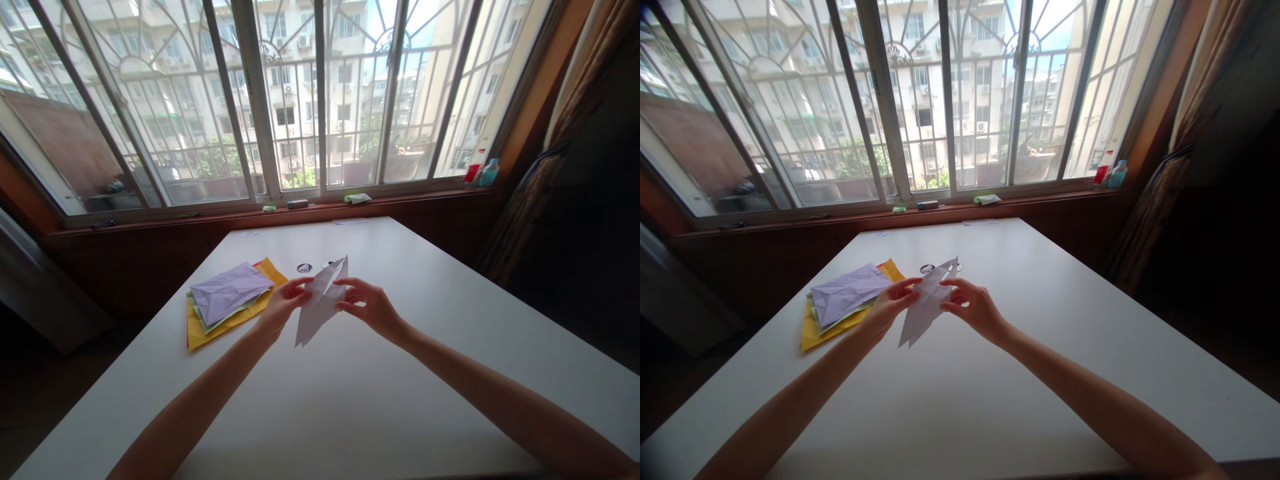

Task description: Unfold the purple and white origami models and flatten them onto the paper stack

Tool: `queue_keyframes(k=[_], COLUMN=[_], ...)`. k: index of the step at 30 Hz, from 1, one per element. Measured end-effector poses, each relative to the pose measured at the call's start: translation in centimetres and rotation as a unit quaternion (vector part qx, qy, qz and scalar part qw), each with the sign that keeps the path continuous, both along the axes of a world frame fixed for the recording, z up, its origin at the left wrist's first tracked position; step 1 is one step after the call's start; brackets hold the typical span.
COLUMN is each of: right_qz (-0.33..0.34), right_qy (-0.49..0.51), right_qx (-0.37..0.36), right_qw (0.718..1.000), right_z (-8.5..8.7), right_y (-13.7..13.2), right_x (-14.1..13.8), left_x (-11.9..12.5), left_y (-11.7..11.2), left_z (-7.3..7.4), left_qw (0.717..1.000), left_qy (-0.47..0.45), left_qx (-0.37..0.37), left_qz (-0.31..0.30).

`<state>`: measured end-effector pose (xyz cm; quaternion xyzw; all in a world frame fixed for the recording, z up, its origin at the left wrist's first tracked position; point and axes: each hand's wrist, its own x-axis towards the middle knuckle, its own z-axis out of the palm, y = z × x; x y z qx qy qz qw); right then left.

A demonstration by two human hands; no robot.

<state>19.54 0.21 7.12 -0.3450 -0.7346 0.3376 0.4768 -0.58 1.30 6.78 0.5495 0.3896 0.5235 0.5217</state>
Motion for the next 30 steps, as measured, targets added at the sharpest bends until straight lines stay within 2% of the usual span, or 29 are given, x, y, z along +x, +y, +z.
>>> queue_keyframes(k=[4,8,12,16,23,26,30], right_qz=[-0.049,-0.084,-0.041,0.018,0.013,0.022,0.068], right_qy=[0.034,0.090,0.084,0.062,0.045,0.049,0.075], right_qx=[0.007,-0.030,-0.041,-0.030,0.005,-0.010,-0.052], right_qw=[0.998,0.992,0.995,0.997,0.999,0.998,0.993], right_z=[0.2,0.3,0.7,0.8,-0.1,-0.1,0.0], right_y=[0.2,1.5,2.2,1.7,0.6,0.3,0.2], right_x=[0.3,0.9,1.2,1.0,0.0,-0.2,-0.3], left_x=[-0.3,-0.4,-0.3,-0.1,0.4,0.6,0.6], left_y=[0.3,0.5,0.6,0.7,-0.6,-1.4,-1.8], left_z=[-0.1,-0.2,-0.4,-0.5,-0.1,0.0,-0.4], left_qw=[0.996,0.992,0.991,0.988,0.967,0.955,0.956], left_qy=[0.048,0.068,0.071,0.094,0.193,0.239,0.242], left_qx=[0.064,0.104,0.116,0.121,0.166,0.177,0.163], left_qz=[0.041,0.038,0.015,0.019,0.002,-0.001,-0.031])
